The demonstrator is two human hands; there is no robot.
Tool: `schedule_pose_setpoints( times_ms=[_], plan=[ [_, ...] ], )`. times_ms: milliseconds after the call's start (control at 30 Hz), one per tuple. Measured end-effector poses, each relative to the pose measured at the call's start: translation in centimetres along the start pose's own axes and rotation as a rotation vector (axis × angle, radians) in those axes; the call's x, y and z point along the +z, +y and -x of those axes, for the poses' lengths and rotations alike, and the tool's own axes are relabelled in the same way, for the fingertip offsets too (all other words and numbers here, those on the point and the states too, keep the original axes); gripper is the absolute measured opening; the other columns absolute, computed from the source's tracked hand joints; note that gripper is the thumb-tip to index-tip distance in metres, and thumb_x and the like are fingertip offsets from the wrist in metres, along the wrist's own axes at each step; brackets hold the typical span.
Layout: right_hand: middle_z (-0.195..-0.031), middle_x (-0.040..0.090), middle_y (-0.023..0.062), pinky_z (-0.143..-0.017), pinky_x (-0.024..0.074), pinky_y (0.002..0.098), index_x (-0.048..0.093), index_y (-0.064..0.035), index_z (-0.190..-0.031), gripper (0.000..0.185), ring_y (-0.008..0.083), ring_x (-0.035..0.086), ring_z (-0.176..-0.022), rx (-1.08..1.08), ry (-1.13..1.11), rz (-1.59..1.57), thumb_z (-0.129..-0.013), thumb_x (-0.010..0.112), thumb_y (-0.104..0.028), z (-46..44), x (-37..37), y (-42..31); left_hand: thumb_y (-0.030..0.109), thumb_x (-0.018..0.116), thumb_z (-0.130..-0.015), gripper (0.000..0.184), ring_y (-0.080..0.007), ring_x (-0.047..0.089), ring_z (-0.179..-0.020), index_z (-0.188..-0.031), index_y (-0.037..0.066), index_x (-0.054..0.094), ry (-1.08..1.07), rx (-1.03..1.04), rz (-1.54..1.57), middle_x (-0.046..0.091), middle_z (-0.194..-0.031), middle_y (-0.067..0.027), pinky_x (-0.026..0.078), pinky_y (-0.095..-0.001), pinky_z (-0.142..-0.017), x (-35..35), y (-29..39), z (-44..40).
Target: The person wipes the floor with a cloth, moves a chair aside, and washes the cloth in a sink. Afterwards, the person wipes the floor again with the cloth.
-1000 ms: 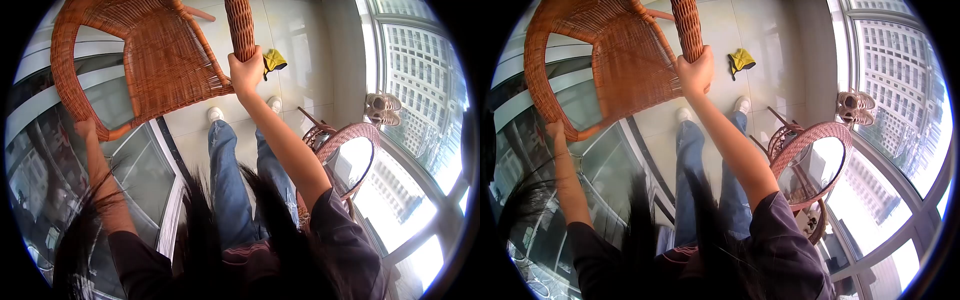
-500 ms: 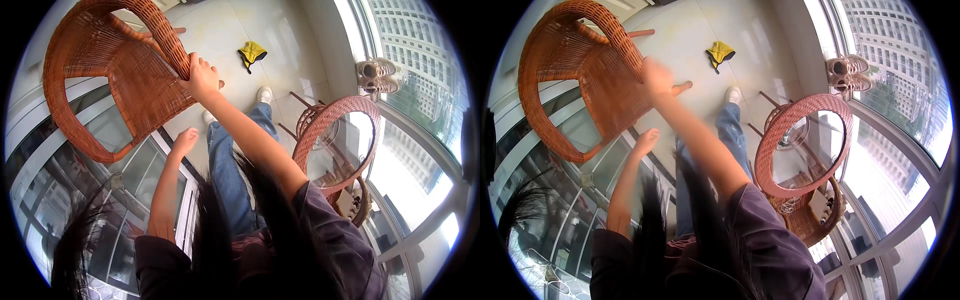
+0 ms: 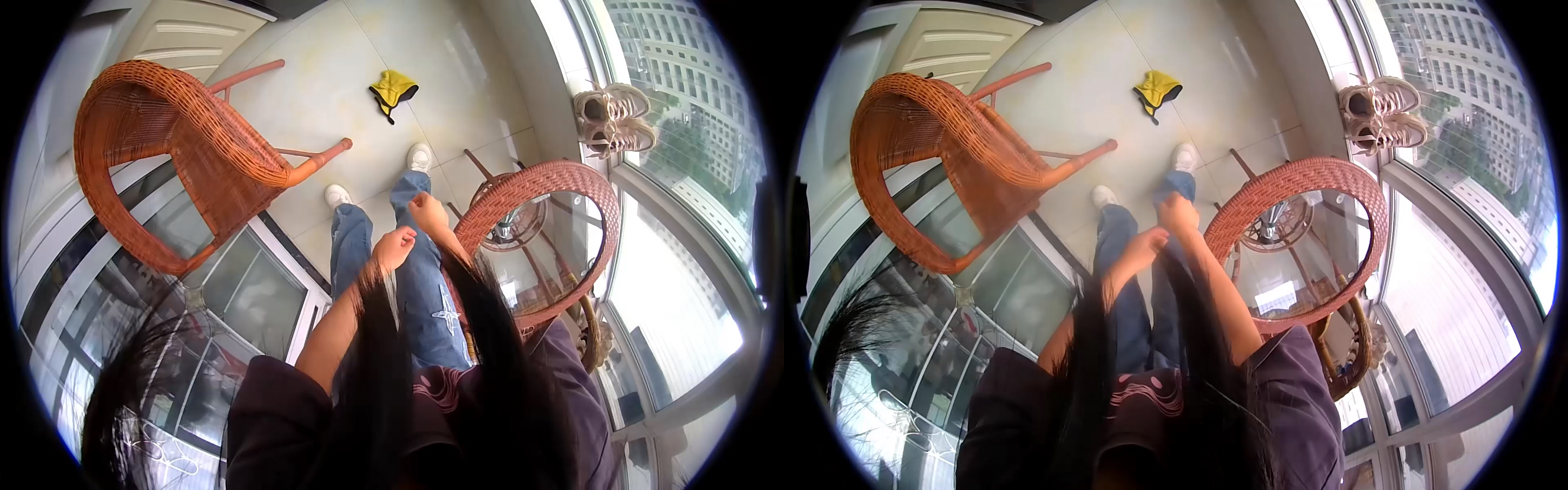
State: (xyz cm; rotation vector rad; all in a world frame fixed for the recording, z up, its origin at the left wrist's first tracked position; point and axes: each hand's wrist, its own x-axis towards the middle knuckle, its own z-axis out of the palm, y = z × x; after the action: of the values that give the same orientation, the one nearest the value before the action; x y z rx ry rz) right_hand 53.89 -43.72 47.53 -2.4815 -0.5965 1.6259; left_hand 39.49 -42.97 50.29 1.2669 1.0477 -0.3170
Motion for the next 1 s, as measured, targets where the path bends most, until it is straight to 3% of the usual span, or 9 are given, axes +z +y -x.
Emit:
schedule_pose_setpoints(
  times_ms=[100, 233, 433, 533, 667, 800, 1000],
  plan=[
    [-0.089, 0.065, 0.0149, -0.076, 0.0484, 0.0393, 0.062, -0.0064, -0.092, 0.028, 0.0313, 0.062, -0.086, 0.039, 0.030, 0.023, -0.078, 0.056, -0.030, -1.1, -1.6, 1.9, 0.016, 0.056, -0.082, 0.018, -0.0232, 0.063, -0.074, -0.096, 0.005, 0.057, 0.029, 0.072, -0.027, 0.065, -0.085, -0.0114, 0.049, -0.0327, -0.066, -0.6, -0.8, -1.6],
    [-0.088, 0.065, 0.0163, -0.076, 0.0483, 0.0406, 0.062, -0.0058, -0.093, 0.028, 0.0327, 0.062, -0.085, 0.031, 0.049, 0.051, -0.079, 0.055, -0.028, -2.5, -1.7, 2.4, 0.011, 0.054, -0.082, 0.017, -0.0213, 0.063, -0.077, -0.096, 0.002, 0.057, 0.082, -0.059, -0.062, 0.065, -0.087, -0.0115, 0.049, -0.0317, -0.069, -3.0, 2.7, -2.5],
    [-0.086, 0.065, 0.0170, -0.075, 0.0483, 0.0393, 0.063, -0.0048, -0.093, 0.028, 0.0322, 0.062, -0.082, -0.014, 0.034, 0.041, -0.079, 0.054, -0.027, -3.0, -1.1, 1.0, 0.010, 0.054, -0.082, 0.017, -0.0198, 0.063, -0.077, -0.095, 0.001, 0.058, 0.105, -0.026, -0.019, 0.065, -0.085, -0.0108, 0.049, -0.0302, -0.070, -5.6, 3.7, -4.6],
    [-0.094, 0.064, 0.0170, -0.079, 0.0466, 0.0425, 0.059, -0.0063, -0.100, 0.033, 0.0355, 0.059, -0.091, -0.069, -0.011, -0.007, -0.080, 0.047, -0.030, -3.1, -2.3, 0.7, 0.010, 0.054, -0.082, 0.017, -0.0198, 0.063, -0.077, -0.095, 0.001, 0.059, 0.066, -0.024, -0.048, 0.065, -0.085, -0.0111, 0.049, -0.0298, -0.070, -7.2, 4.6, -5.8],
    [-0.095, 0.064, 0.0154, -0.081, 0.0457, 0.0418, 0.059, -0.0092, -0.100, 0.032, 0.0330, 0.059, -0.092, 0.005, -0.007, -0.031, -0.080, 0.047, -0.030, -2.3, -4.3, -0.9, 0.011, 0.052, -0.084, 0.017, -0.0184, 0.062, -0.082, -0.097, 0.002, 0.058, 0.035, -0.043, 0.000, 0.065, -0.088, -0.0106, 0.048, -0.0285, -0.073, -9.1, 4.5, -6.3],
    [-0.094, 0.063, 0.0167, -0.080, 0.0454, 0.0424, 0.059, -0.0086, -0.100, 0.030, 0.0346, 0.059, -0.092, 0.049, -0.006, -0.020, -0.080, 0.048, -0.029, -2.1, -2.4, 0.1, 0.009, 0.047, -0.086, 0.019, -0.0156, 0.061, -0.082, -0.101, 0.000, 0.055, -0.039, -0.017, 0.079, 0.064, -0.089, -0.0103, 0.047, -0.0256, -0.073, -10.4, 2.9, -7.5],
    [-0.095, 0.063, 0.0173, -0.081, 0.0453, 0.0421, 0.060, -0.0089, -0.099, 0.030, 0.0353, 0.059, -0.092, 0.088, -0.050, -0.093, -0.081, 0.048, -0.030, -1.0, 0.2, 0.6, 0.016, 0.050, -0.086, 0.023, -0.0163, 0.060, -0.079, -0.102, 0.000, 0.054, -0.108, 0.008, 0.090, 0.064, -0.088, -0.0109, 0.047, -0.0270, -0.071, -12.0, 2.8, -7.3]
  ],
)
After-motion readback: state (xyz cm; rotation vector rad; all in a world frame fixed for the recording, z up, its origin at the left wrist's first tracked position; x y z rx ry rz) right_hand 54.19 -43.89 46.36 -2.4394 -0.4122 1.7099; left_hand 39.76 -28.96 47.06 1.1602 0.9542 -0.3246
